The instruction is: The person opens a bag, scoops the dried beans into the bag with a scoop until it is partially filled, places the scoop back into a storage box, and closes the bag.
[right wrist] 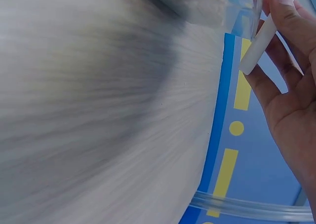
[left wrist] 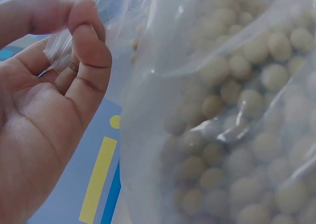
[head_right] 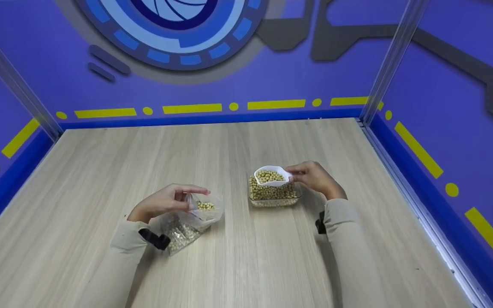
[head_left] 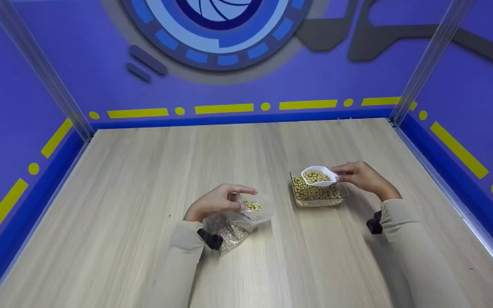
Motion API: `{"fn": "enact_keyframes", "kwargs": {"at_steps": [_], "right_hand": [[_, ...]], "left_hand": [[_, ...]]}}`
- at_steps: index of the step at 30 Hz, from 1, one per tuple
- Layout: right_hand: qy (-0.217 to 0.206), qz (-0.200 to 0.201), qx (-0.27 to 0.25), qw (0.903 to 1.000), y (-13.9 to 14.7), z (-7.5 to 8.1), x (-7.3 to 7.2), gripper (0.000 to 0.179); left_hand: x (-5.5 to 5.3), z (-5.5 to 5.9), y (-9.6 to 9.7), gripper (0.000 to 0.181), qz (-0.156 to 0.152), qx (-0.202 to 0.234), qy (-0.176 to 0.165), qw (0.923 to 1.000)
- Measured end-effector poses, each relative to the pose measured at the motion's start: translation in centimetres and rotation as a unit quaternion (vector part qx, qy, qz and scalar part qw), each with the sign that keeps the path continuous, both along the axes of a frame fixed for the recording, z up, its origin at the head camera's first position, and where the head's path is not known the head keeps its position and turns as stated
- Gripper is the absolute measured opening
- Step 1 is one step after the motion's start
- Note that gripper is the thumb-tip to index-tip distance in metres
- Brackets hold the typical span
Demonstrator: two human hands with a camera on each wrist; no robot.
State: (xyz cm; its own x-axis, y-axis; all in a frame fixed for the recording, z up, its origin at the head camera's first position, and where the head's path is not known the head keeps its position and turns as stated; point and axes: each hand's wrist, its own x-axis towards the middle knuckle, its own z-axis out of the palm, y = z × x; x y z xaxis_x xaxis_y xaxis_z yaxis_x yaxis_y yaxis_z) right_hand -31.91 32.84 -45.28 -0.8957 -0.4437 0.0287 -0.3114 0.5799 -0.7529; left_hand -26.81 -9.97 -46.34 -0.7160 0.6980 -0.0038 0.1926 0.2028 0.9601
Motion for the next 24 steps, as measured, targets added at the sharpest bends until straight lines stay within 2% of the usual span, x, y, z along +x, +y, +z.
{"fn": "enact_keyframes", "kwargs": {"at_steps": [5, 7, 12, 14, 19, 24], "right_hand": [[0.009, 0.001, 0.0, 1.0, -0.2, 0.2, 0.0, 0.033], [0.013, 0.001, 0.004, 0.9999, -0.2, 0.4, 0.0, 0.033], [0.019, 0.003, 0.014, 0.9997, -0.4, 0.7, 0.0, 0.032], [0.023, 0.002, 0.02, 0.9995, -0.5, 0.9, 0.0, 0.031], [0.026, -0.007, 0.028, 0.9992, -1.1, 1.3, 0.0, 0.031], [0.032, -0.003, 0.028, 0.9991, -1.8, 1.7, 0.2, 0.031]], "left_hand": [[0.0, 0.0, 0.0, 0.05, 0.004, -0.007, 0.008, 0.9999], [0.2, 0.4, 0.1, 0.05, 0.004, -0.008, 0.005, 0.9999], [0.2, 0.5, 0.1, 0.05, 0.007, -0.012, -0.001, 0.9999], [0.0, 0.1, 0.0, 0.05, 0.006, -0.014, 0.003, 0.9999], [0.0, 0.1, 0.0, 0.05, 0.003, -0.01, 0.007, 0.9999], [-0.1, 0.1, 0.1, 0.05, 0.002, 0.0, -0.01, 0.9999]]}}
